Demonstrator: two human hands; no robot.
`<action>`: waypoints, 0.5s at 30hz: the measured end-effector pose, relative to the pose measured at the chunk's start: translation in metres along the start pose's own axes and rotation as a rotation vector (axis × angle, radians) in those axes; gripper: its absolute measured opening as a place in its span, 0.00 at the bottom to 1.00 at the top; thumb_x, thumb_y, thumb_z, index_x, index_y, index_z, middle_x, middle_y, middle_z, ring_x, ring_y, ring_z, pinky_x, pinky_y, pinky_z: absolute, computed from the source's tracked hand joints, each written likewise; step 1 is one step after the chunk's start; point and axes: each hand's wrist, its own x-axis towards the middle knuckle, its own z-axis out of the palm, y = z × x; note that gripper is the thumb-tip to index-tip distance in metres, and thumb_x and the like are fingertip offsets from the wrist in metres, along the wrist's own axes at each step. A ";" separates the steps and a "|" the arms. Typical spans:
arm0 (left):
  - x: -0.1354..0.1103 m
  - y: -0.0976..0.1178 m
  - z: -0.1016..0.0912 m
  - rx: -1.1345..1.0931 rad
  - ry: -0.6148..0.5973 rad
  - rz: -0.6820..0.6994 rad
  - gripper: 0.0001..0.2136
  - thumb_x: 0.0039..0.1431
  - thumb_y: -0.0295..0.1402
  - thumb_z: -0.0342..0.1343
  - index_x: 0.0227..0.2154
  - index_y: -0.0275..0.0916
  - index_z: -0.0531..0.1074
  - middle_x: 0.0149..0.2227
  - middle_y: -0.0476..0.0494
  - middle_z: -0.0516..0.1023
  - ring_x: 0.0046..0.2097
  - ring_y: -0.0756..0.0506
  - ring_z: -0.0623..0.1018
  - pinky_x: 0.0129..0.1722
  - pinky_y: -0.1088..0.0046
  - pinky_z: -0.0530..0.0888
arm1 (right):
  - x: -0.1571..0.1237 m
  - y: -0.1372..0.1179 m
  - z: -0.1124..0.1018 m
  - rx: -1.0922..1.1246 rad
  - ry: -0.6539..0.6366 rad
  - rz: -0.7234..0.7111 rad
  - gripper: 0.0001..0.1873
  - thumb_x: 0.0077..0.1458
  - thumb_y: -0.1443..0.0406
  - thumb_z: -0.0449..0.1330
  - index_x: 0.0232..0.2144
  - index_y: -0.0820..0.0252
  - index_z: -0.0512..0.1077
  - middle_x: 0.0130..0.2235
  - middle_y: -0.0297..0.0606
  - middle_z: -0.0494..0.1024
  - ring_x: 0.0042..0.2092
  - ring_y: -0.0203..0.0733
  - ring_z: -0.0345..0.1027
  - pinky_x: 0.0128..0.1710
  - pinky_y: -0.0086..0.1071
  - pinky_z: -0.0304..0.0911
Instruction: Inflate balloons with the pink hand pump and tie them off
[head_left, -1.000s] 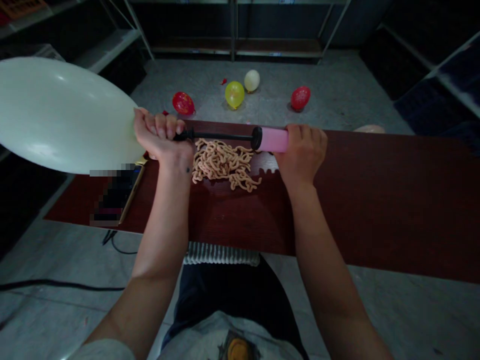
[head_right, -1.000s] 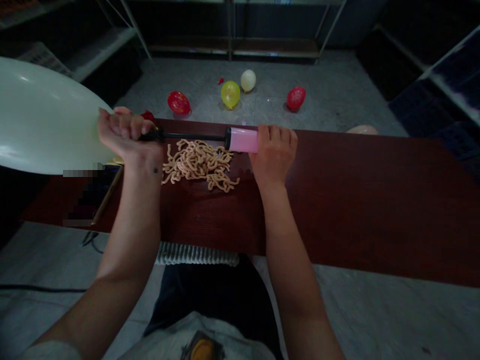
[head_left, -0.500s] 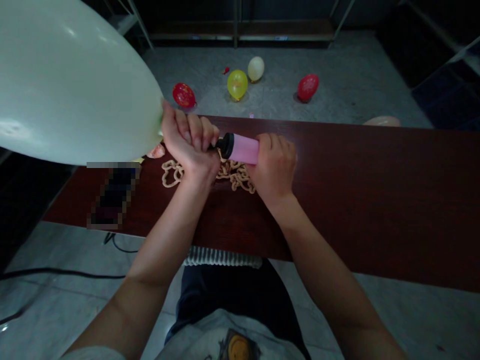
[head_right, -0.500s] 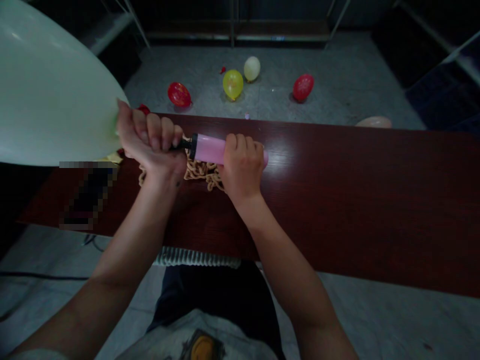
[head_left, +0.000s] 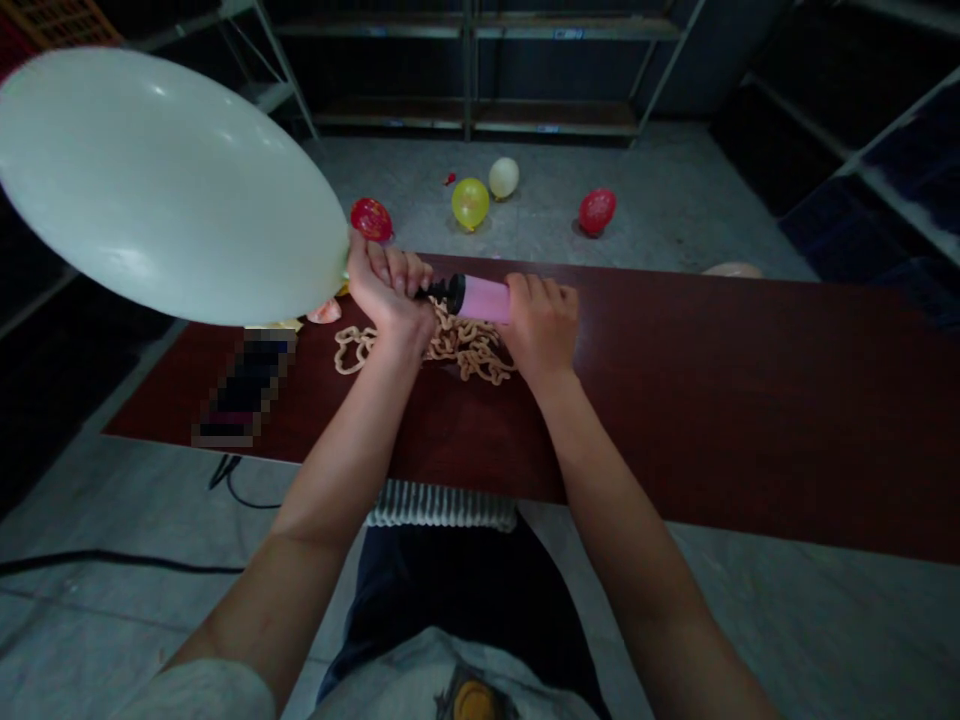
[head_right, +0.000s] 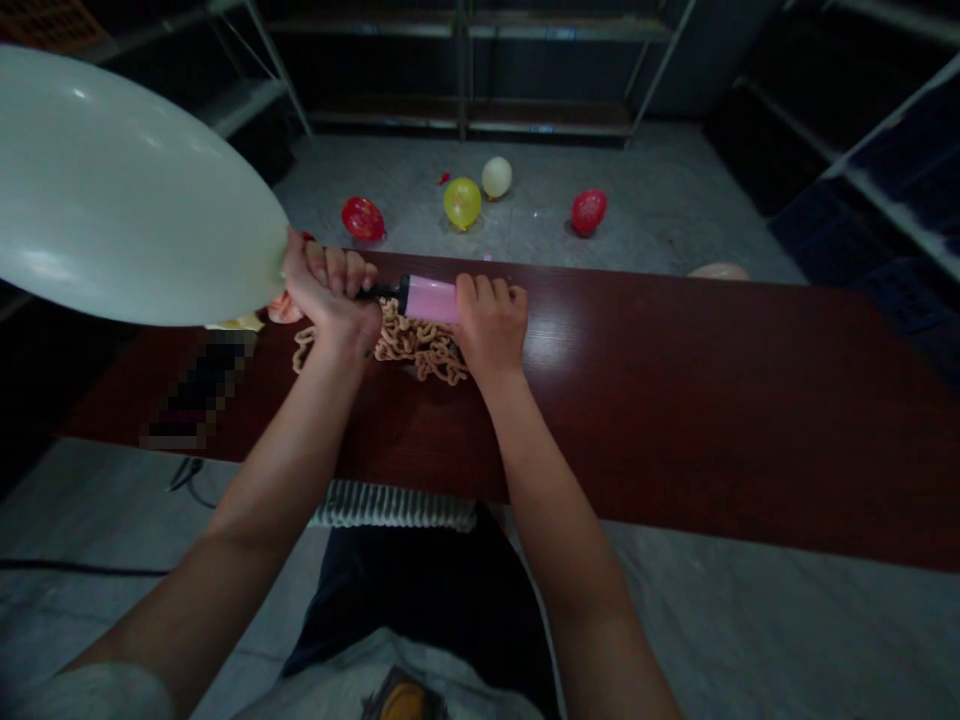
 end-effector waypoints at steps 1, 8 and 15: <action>0.001 0.001 0.000 -0.006 0.000 0.012 0.28 0.76 0.44 0.40 0.19 0.40 0.43 0.15 0.55 0.40 0.16 0.52 0.45 0.19 0.72 0.50 | 0.000 0.003 0.001 -0.004 0.012 0.011 0.17 0.61 0.64 0.55 0.52 0.61 0.68 0.47 0.48 0.76 0.49 0.53 0.65 0.52 0.45 0.54; 0.017 0.016 -0.006 -0.057 0.065 0.023 0.26 0.75 0.37 0.41 0.18 0.40 0.42 0.15 0.56 0.41 0.16 0.53 0.46 0.17 0.74 0.52 | 0.000 0.038 0.001 -0.082 0.117 0.074 0.16 0.57 0.67 0.58 0.49 0.60 0.71 0.45 0.45 0.78 0.47 0.50 0.65 0.54 0.43 0.53; 0.029 0.024 -0.017 -0.104 -0.003 0.045 0.27 0.71 0.37 0.49 0.17 0.40 0.43 0.14 0.56 0.42 0.15 0.53 0.48 0.17 0.74 0.54 | -0.002 0.065 -0.003 -0.155 0.234 0.102 0.15 0.56 0.68 0.57 0.46 0.59 0.73 0.45 0.45 0.79 0.47 0.51 0.66 0.56 0.43 0.54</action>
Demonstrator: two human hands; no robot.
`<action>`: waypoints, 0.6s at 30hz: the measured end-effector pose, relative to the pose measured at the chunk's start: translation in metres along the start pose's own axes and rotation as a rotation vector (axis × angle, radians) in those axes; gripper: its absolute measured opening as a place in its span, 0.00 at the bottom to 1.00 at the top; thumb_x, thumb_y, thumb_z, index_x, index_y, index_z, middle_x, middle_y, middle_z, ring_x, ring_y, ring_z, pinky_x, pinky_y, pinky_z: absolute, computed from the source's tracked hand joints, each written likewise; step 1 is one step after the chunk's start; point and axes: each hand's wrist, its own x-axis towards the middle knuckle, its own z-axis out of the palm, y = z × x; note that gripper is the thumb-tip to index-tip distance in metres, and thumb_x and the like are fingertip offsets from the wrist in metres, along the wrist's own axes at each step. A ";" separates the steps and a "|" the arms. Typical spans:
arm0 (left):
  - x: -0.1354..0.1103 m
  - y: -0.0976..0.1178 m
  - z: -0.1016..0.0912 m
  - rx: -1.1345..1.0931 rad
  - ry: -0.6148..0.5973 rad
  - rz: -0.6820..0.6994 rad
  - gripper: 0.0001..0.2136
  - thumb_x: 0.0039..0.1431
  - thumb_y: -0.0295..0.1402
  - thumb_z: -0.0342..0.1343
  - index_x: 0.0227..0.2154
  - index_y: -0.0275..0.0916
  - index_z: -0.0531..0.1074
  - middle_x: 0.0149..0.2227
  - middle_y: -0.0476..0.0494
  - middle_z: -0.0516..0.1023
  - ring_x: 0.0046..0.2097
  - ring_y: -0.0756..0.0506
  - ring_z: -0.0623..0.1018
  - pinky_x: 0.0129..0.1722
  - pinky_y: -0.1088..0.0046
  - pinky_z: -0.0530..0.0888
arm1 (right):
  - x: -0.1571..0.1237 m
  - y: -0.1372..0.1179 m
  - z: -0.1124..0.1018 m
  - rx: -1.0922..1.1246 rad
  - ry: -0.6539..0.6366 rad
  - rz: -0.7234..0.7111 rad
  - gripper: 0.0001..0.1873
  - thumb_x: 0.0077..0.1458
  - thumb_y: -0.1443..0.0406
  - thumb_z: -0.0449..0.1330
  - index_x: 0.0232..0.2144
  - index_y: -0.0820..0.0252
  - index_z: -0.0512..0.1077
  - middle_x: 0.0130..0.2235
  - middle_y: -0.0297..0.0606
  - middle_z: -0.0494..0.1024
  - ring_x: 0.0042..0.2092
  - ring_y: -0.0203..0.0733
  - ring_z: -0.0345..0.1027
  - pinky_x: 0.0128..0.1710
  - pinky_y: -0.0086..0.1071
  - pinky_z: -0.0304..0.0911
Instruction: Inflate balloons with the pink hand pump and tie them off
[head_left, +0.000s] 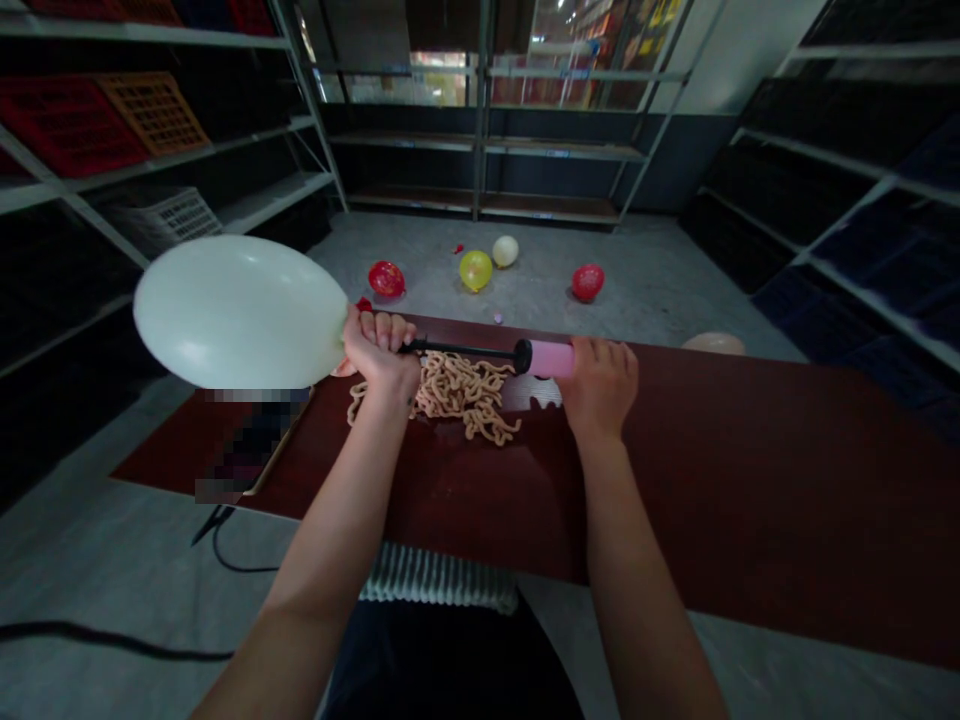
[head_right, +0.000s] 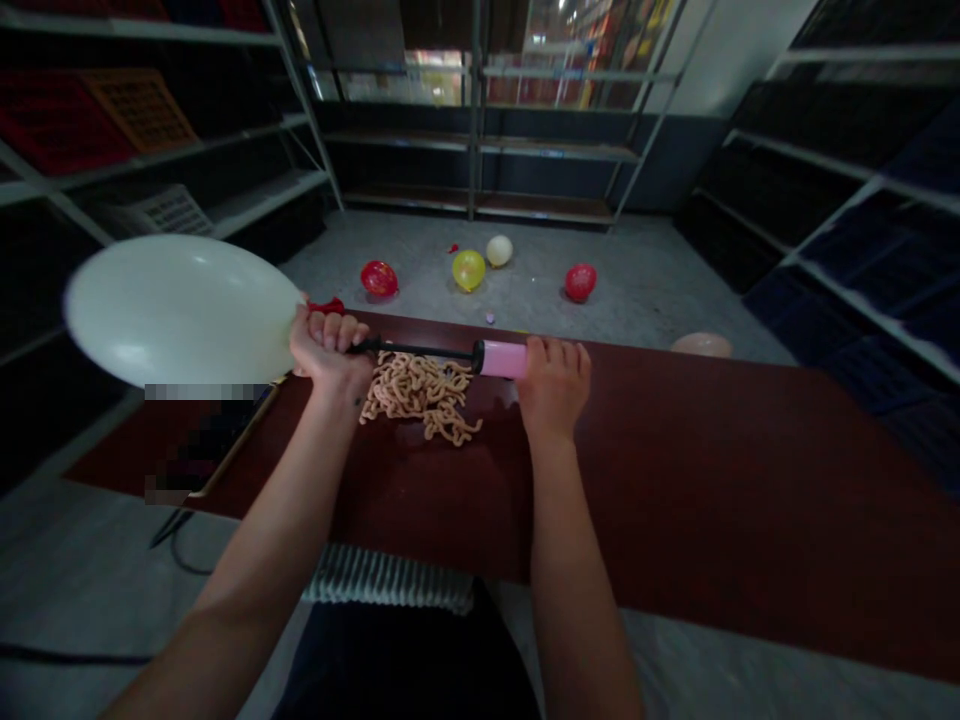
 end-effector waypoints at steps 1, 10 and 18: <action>-0.001 0.001 0.000 0.011 -0.004 -0.003 0.28 0.71 0.38 0.49 0.17 0.39 0.43 0.14 0.56 0.42 0.15 0.53 0.49 0.17 0.75 0.54 | 0.000 0.000 -0.001 -0.006 0.003 0.000 0.15 0.56 0.68 0.57 0.46 0.59 0.72 0.44 0.45 0.79 0.47 0.52 0.66 0.55 0.43 0.54; -0.019 -0.010 0.008 -0.002 0.021 -0.052 0.28 0.72 0.34 0.48 0.18 0.39 0.40 0.13 0.56 0.42 0.14 0.54 0.47 0.16 0.75 0.52 | -0.005 -0.036 -0.017 0.016 -0.138 -0.028 0.13 0.51 0.68 0.60 0.42 0.59 0.72 0.41 0.46 0.78 0.43 0.54 0.65 0.47 0.44 0.52; -0.038 -0.027 0.012 0.001 -0.036 -0.151 0.27 0.73 0.33 0.44 0.16 0.39 0.42 0.12 0.55 0.43 0.14 0.53 0.48 0.16 0.74 0.51 | -0.010 -0.078 -0.029 0.113 -0.152 -0.086 0.09 0.56 0.65 0.59 0.41 0.58 0.72 0.39 0.44 0.79 0.41 0.52 0.65 0.41 0.42 0.49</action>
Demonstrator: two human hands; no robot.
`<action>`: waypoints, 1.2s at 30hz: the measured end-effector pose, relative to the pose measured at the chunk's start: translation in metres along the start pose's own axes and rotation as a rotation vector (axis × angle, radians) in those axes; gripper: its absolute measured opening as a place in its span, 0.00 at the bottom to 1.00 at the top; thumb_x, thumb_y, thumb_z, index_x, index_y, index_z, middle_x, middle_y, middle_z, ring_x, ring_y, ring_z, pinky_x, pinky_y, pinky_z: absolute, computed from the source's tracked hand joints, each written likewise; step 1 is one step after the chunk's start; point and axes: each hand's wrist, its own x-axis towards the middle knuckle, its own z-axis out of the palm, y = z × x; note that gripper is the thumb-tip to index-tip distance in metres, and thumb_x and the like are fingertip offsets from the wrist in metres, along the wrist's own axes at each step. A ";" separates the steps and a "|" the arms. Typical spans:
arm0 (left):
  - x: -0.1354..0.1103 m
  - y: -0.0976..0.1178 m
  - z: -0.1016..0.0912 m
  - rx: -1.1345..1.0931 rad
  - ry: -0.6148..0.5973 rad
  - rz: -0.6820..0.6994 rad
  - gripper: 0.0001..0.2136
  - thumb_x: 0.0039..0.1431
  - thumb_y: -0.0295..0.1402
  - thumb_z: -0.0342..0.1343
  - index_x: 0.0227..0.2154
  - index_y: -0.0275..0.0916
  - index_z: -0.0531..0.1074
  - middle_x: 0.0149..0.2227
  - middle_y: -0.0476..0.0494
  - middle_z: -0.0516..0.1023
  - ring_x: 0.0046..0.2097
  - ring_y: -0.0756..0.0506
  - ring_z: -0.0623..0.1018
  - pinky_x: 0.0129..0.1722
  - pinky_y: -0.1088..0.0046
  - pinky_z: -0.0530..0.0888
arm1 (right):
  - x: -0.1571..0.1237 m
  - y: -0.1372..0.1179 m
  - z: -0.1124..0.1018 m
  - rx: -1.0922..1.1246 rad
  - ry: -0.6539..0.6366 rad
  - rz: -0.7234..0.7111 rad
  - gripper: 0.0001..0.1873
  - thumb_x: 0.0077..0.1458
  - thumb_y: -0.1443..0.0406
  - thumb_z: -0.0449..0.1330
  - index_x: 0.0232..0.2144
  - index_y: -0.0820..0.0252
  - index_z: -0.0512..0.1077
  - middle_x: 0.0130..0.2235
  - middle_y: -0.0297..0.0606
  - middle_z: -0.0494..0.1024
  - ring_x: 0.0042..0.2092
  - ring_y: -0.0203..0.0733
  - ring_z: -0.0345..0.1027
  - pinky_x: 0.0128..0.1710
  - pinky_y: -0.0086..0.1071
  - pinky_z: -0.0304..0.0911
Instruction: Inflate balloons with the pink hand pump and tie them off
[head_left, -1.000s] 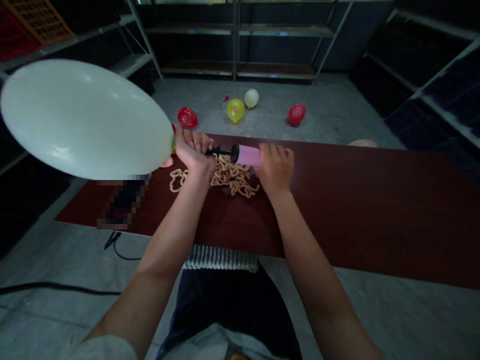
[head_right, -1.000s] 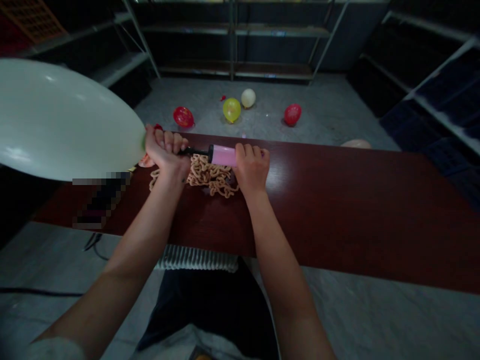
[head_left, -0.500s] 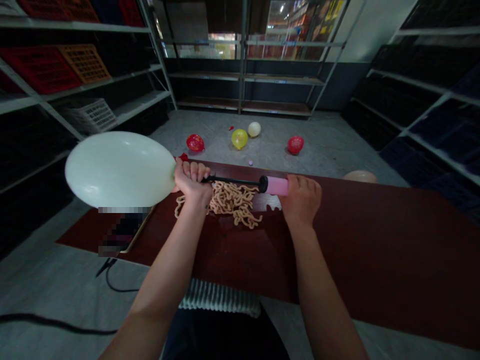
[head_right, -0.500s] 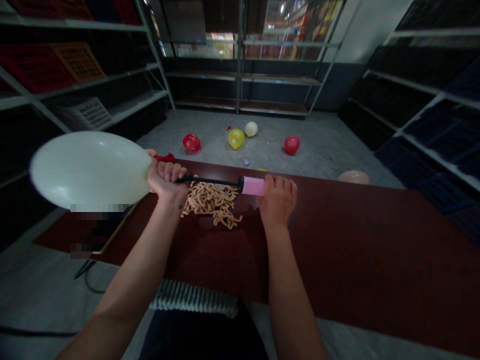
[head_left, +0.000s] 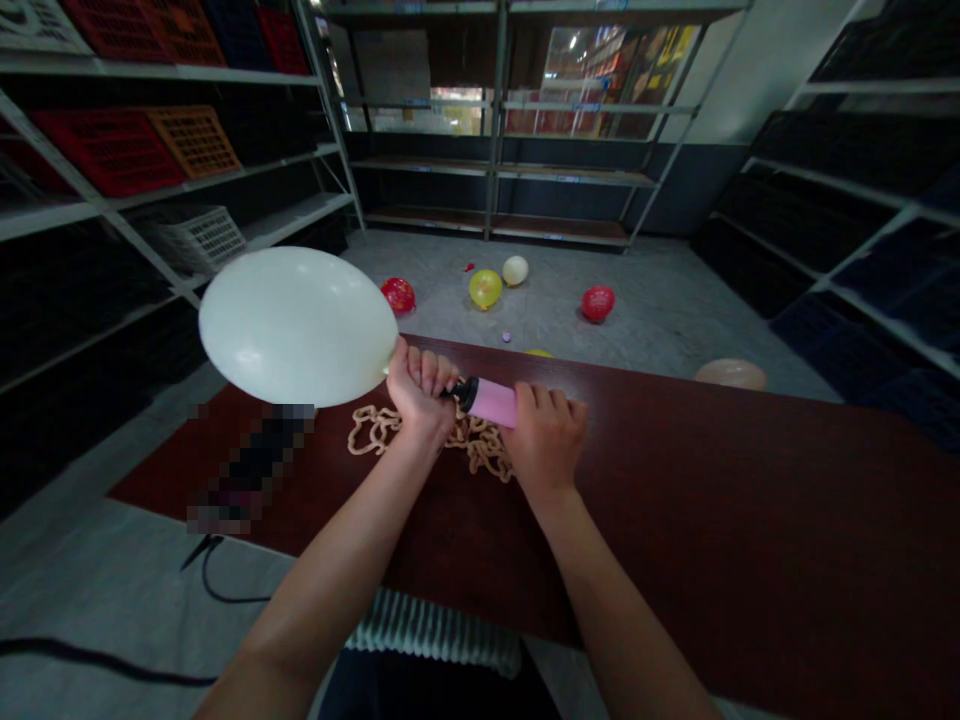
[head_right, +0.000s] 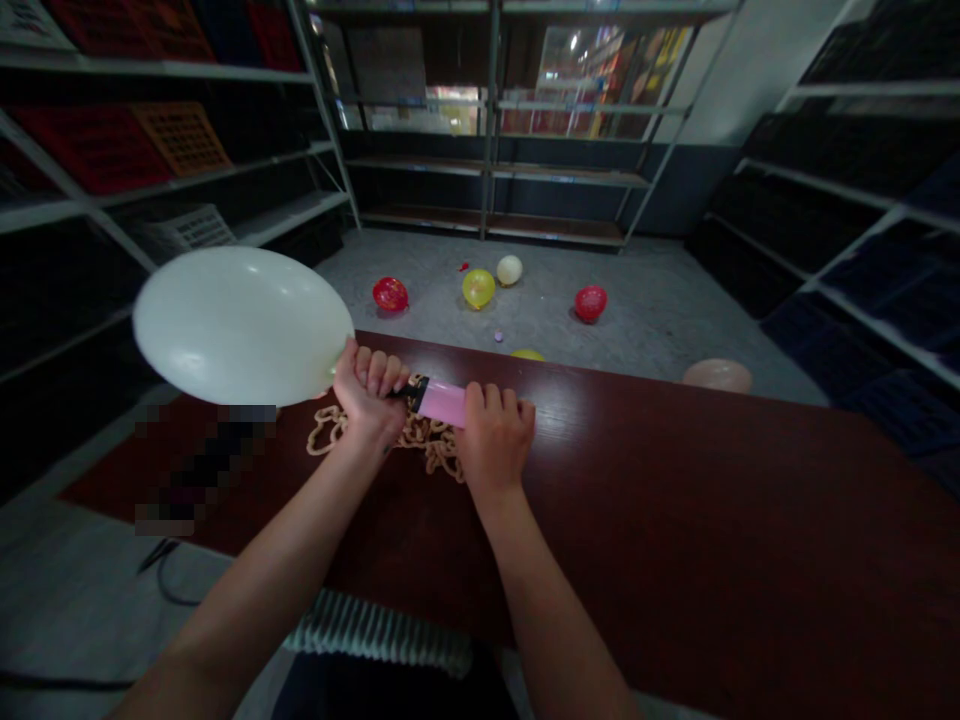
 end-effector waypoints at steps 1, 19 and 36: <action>0.000 0.000 0.000 0.003 0.005 -0.003 0.28 0.73 0.34 0.45 0.16 0.39 0.43 0.12 0.55 0.42 0.14 0.53 0.48 0.16 0.74 0.51 | 0.000 0.000 0.001 0.006 0.000 -0.002 0.10 0.57 0.64 0.59 0.42 0.58 0.72 0.40 0.44 0.79 0.41 0.52 0.65 0.41 0.42 0.49; 0.031 0.011 -0.015 -0.058 0.071 0.089 0.30 0.70 0.43 0.52 0.15 0.40 0.46 0.13 0.56 0.45 0.14 0.53 0.49 0.16 0.74 0.53 | 0.004 0.042 0.024 -0.075 0.075 0.011 0.14 0.57 0.65 0.58 0.46 0.58 0.73 0.42 0.45 0.79 0.43 0.51 0.66 0.46 0.40 0.54; 0.034 0.028 -0.017 0.183 0.067 0.218 0.29 0.67 0.57 0.46 0.18 0.41 0.51 0.15 0.54 0.46 0.16 0.51 0.54 0.18 0.71 0.58 | 0.003 0.077 0.017 -0.043 0.090 0.225 0.20 0.52 0.63 0.62 0.48 0.59 0.72 0.45 0.48 0.76 0.51 0.54 0.65 0.58 0.52 0.55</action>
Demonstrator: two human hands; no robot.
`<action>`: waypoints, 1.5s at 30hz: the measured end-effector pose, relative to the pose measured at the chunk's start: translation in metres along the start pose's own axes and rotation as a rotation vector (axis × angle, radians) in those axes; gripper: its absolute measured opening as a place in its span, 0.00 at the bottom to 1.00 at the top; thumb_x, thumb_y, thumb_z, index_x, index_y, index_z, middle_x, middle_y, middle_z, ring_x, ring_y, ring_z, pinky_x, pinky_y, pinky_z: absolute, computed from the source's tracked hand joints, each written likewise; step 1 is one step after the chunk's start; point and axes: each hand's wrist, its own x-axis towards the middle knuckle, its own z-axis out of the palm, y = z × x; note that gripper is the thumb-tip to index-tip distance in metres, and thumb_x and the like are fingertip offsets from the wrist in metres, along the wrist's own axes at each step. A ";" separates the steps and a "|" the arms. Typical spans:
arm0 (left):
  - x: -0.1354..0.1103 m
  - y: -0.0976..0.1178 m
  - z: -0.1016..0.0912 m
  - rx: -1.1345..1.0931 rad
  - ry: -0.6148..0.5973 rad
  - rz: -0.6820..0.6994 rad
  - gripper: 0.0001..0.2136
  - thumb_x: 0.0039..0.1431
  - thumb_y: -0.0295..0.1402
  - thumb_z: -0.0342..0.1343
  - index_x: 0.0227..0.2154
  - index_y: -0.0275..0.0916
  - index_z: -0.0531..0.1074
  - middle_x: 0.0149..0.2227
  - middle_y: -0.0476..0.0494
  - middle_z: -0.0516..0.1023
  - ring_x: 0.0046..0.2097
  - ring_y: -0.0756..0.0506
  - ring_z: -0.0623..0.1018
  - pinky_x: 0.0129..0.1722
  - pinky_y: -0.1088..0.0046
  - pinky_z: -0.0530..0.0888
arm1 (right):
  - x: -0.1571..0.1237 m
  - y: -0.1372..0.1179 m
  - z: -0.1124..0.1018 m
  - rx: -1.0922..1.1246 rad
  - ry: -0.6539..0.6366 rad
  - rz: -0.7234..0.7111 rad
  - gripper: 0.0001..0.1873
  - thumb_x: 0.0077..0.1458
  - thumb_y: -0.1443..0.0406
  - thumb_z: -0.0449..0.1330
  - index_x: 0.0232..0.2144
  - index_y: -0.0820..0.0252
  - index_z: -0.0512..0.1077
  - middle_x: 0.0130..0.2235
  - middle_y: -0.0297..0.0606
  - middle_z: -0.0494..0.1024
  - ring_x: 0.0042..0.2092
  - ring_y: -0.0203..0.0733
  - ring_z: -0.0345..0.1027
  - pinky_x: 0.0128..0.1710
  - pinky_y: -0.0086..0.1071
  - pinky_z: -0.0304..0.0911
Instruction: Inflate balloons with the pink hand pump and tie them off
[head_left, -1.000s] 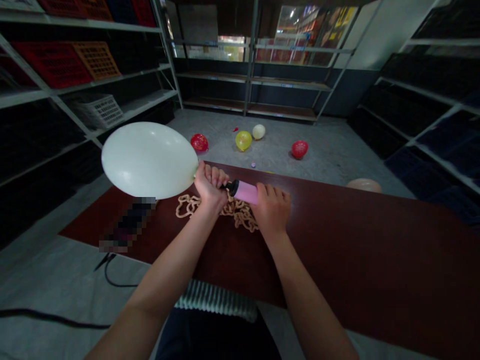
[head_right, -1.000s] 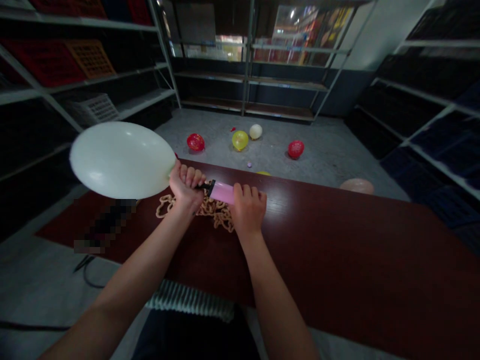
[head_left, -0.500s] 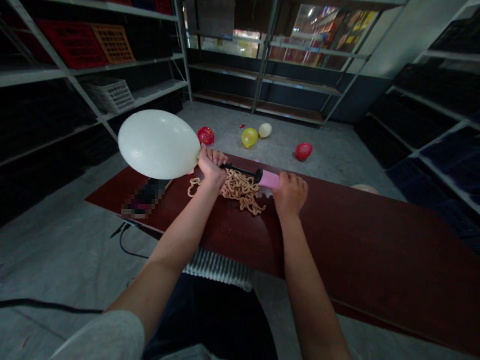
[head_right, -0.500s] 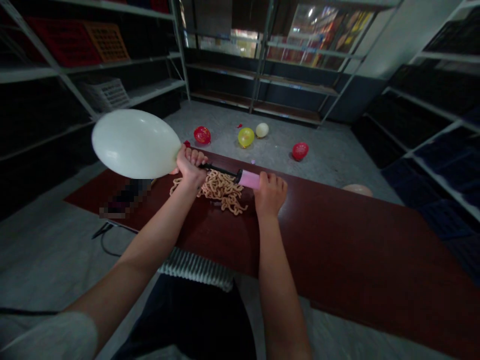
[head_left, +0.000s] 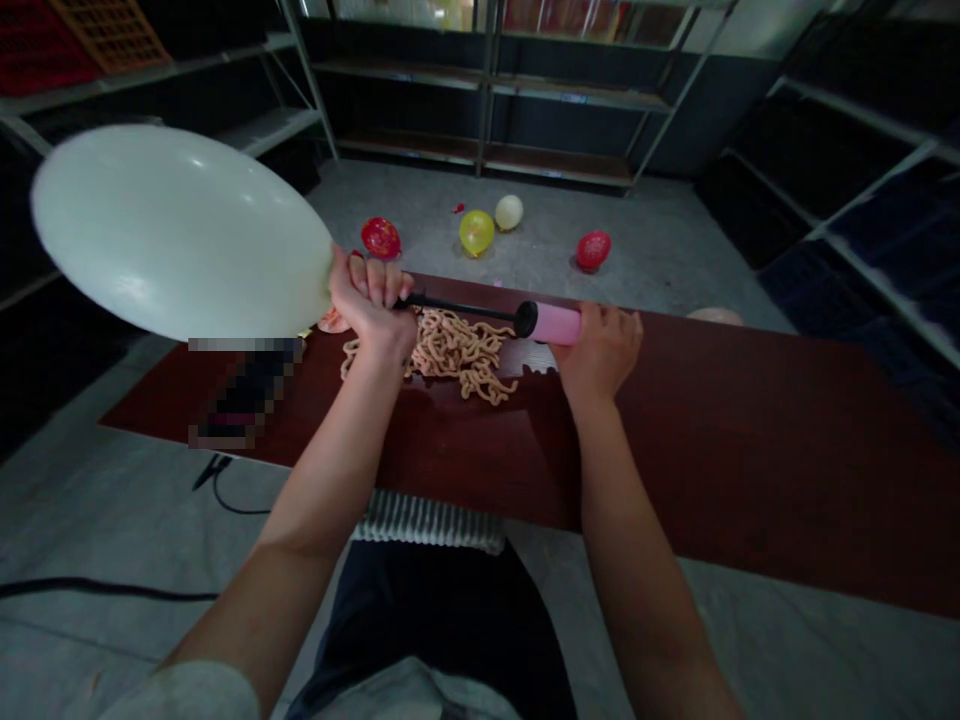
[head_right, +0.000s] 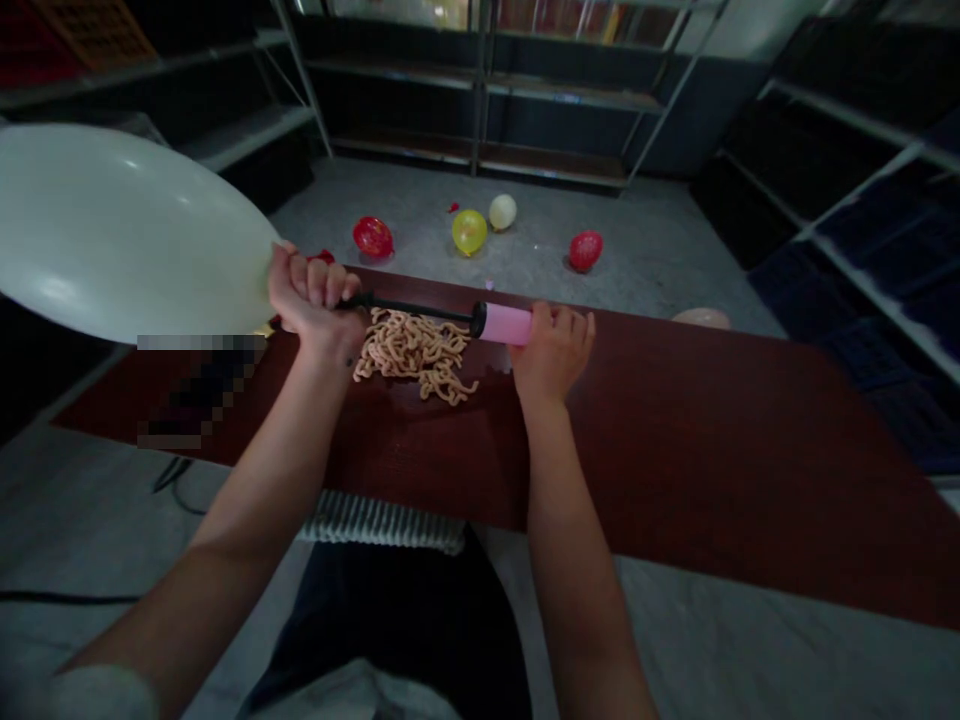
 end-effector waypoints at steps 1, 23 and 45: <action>-0.002 0.001 0.001 0.014 -0.022 -0.006 0.29 0.68 0.56 0.44 0.18 0.41 0.52 0.15 0.53 0.47 0.16 0.50 0.55 0.19 0.70 0.58 | 0.000 -0.002 -0.002 0.002 -0.021 -0.003 0.19 0.52 0.63 0.62 0.47 0.60 0.72 0.45 0.48 0.75 0.50 0.55 0.65 0.56 0.51 0.57; -0.030 -0.020 0.019 -0.031 -0.139 -0.067 0.27 0.76 0.49 0.30 0.20 0.41 0.39 0.16 0.54 0.36 0.17 0.51 0.41 0.22 0.67 0.45 | -0.016 -0.067 -0.008 0.102 -0.181 -0.220 0.13 0.62 0.60 0.53 0.43 0.63 0.71 0.41 0.49 0.77 0.47 0.54 0.66 0.46 0.44 0.56; 0.020 -0.006 -0.012 0.001 -0.166 -0.097 0.30 0.65 0.63 0.41 0.21 0.41 0.49 0.17 0.52 0.46 0.19 0.48 0.57 0.21 0.70 0.55 | -0.002 0.000 0.003 -0.021 0.000 -0.041 0.16 0.57 0.66 0.59 0.48 0.59 0.71 0.46 0.46 0.77 0.51 0.52 0.66 0.58 0.51 0.55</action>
